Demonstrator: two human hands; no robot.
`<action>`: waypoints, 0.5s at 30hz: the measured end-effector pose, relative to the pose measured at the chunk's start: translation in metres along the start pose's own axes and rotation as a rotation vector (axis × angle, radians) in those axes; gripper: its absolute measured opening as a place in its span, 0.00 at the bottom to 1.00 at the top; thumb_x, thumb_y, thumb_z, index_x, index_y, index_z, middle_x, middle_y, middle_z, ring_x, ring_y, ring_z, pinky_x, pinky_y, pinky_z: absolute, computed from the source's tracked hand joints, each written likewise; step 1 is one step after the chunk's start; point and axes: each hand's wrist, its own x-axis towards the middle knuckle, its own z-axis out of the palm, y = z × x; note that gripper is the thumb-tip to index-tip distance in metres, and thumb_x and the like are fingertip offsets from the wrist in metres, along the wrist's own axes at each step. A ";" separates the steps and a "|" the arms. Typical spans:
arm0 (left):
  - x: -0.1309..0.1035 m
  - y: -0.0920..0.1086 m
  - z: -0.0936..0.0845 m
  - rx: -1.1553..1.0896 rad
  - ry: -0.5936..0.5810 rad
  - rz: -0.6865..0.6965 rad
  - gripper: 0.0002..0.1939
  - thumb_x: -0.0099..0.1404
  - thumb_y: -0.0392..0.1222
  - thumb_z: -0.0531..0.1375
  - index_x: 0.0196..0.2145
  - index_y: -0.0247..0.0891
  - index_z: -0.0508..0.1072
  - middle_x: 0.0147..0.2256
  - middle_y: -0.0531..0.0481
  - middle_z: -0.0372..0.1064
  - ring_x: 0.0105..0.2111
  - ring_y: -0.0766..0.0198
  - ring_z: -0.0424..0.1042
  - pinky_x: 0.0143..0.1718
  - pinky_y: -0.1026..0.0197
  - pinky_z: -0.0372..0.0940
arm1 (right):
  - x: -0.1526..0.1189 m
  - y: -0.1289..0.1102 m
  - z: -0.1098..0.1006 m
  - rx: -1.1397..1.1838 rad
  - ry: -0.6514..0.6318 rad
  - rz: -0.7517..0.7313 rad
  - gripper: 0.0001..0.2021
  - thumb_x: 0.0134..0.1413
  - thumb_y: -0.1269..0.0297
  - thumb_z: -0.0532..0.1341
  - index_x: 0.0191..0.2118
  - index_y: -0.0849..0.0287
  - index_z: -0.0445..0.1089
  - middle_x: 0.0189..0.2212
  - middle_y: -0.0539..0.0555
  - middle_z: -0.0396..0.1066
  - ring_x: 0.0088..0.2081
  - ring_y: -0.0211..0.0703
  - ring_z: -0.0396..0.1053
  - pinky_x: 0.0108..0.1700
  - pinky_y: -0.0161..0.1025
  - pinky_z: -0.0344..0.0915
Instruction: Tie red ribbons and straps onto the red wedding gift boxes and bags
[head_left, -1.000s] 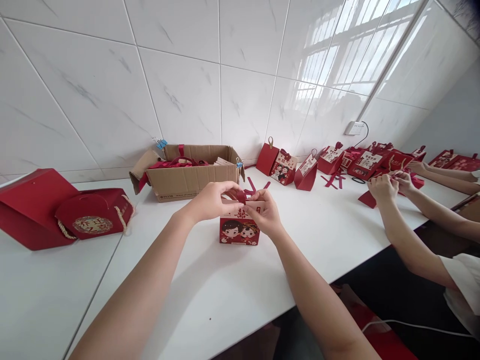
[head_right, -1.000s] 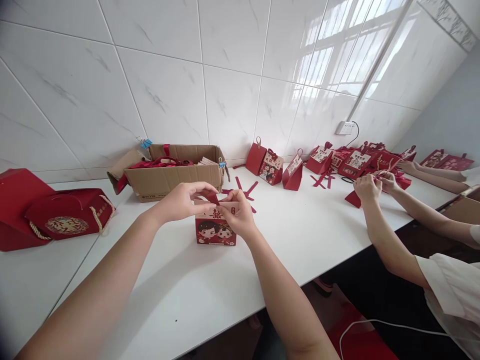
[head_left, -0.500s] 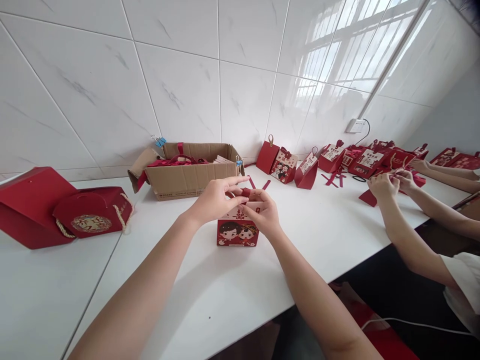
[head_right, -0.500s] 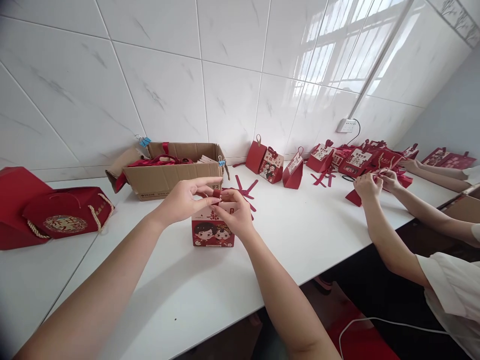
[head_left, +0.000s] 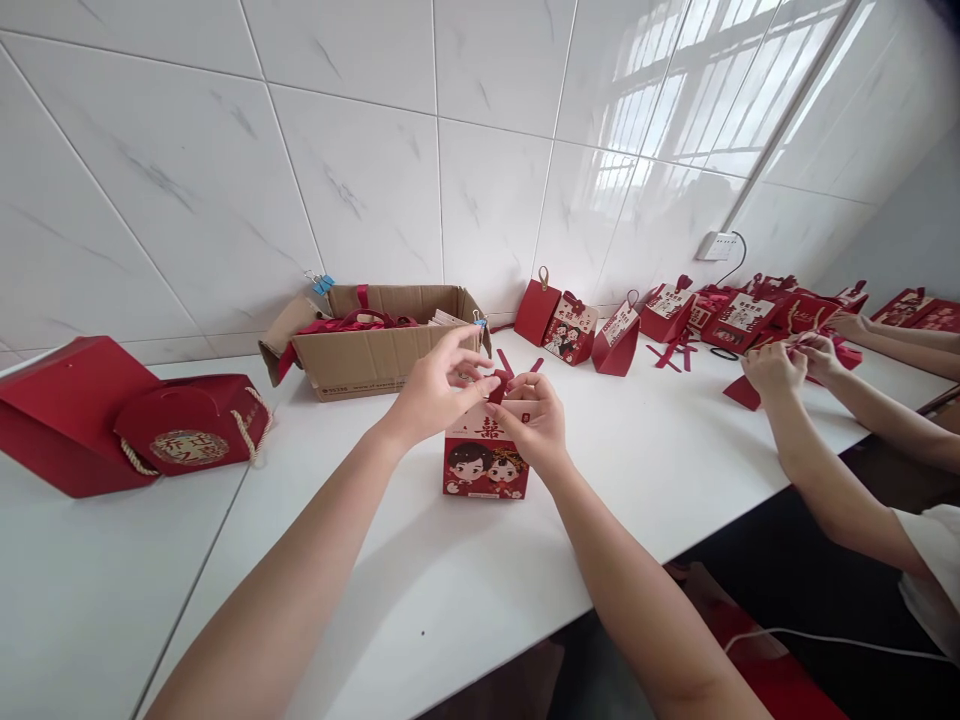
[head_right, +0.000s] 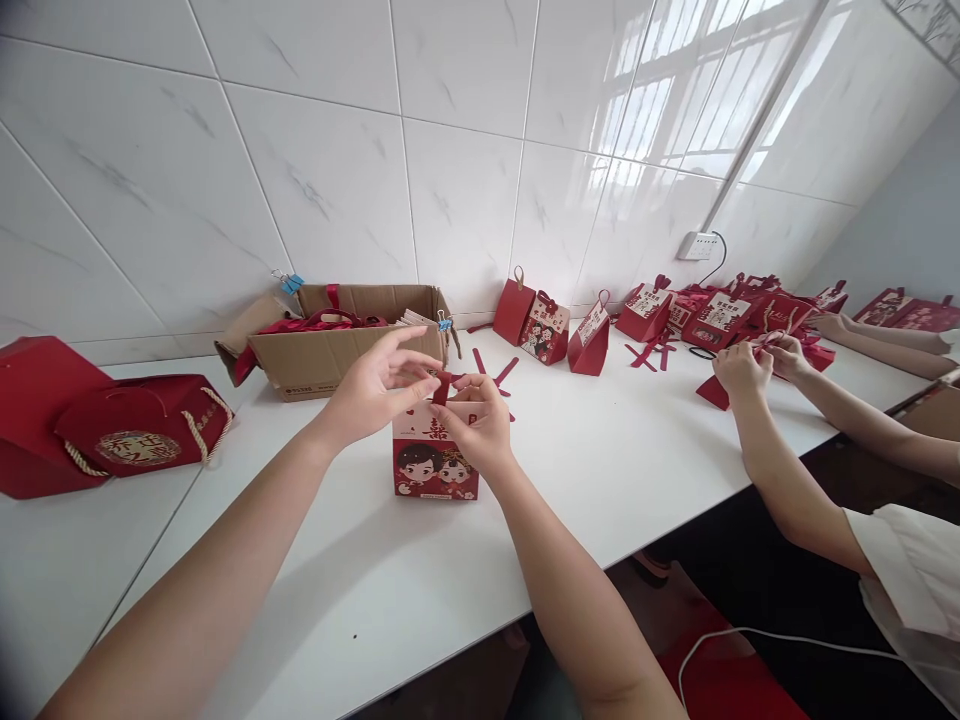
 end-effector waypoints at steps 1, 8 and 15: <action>0.001 0.000 -0.004 0.001 0.049 0.025 0.30 0.59 0.44 0.62 0.57 0.40 0.59 0.43 0.44 0.73 0.39 0.61 0.73 0.42 0.56 0.69 | 0.000 0.001 0.000 -0.005 0.026 0.016 0.17 0.45 0.60 0.67 0.36 0.54 0.58 0.15 0.42 0.62 0.24 0.38 0.63 0.31 0.37 0.64; -0.006 0.023 -0.049 0.021 0.419 0.221 0.21 0.58 0.39 0.64 0.49 0.37 0.66 0.37 0.47 0.73 0.39 0.63 0.73 0.39 0.61 0.69 | 0.012 -0.001 -0.019 -0.247 0.361 -0.022 0.14 0.43 0.58 0.67 0.31 0.57 0.61 0.25 0.47 0.67 0.27 0.36 0.67 0.32 0.36 0.65; -0.022 0.042 -0.080 0.033 0.616 0.389 0.20 0.57 0.38 0.65 0.47 0.35 0.68 0.32 0.51 0.73 0.32 0.66 0.73 0.33 0.61 0.69 | -0.002 -0.012 -0.090 -0.658 0.704 -0.060 0.14 0.46 0.57 0.64 0.36 0.58 0.64 0.35 0.55 0.70 0.35 0.43 0.70 0.38 0.41 0.67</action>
